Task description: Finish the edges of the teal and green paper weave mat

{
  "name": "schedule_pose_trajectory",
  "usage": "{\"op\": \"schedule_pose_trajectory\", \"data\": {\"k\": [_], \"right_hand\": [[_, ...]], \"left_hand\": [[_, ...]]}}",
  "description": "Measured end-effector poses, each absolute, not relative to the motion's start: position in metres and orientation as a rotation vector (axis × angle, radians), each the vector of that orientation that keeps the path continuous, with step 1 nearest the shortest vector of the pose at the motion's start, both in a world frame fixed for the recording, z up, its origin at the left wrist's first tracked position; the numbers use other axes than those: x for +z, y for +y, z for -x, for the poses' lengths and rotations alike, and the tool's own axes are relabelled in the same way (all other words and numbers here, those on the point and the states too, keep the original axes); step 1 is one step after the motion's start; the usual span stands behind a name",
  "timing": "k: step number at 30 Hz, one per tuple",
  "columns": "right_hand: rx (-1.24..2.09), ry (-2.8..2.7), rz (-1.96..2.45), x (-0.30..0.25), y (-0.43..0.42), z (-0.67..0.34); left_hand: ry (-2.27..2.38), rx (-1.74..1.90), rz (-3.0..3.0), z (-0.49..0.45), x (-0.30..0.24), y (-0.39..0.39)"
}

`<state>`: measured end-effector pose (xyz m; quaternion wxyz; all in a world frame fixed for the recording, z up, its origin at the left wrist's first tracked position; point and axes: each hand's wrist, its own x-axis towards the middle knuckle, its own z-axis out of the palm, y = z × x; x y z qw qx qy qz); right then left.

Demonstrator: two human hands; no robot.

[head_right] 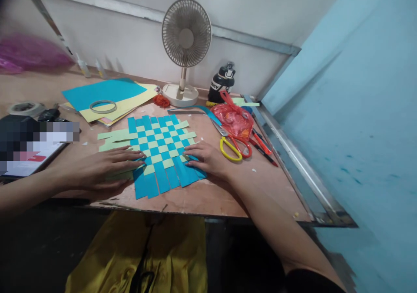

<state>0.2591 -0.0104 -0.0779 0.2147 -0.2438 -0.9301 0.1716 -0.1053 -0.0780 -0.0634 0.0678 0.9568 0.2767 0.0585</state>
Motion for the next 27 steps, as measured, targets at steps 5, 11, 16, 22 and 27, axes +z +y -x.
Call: {"op": "schedule_pose_trajectory", "data": {"k": [5, 11, 16, 22, 27], "right_hand": [[0.413, -2.557, 0.662, -0.079, -0.010, -0.257], [0.338, -2.535, 0.652, -0.082, -0.010, -0.252], [0.298, -2.545, 0.720, -0.076, -0.017, -0.248], [0.242, -2.559, 0.745, -0.068, -0.021, -0.248], [0.205, -2.553, 0.759, -0.066, -0.026, -0.245]], "left_hand": [[0.855, 0.235, -2.831, 0.102, -0.059, -0.078], [0.786, 0.252, -2.822, 0.098, -0.060, -0.081], [0.756, 0.231, -2.891, 0.100, -0.067, -0.074], [0.771, 0.210, -2.914, 0.102, -0.068, -0.070], [0.802, 0.348, -2.892, 0.098, -0.064, -0.074]]}}
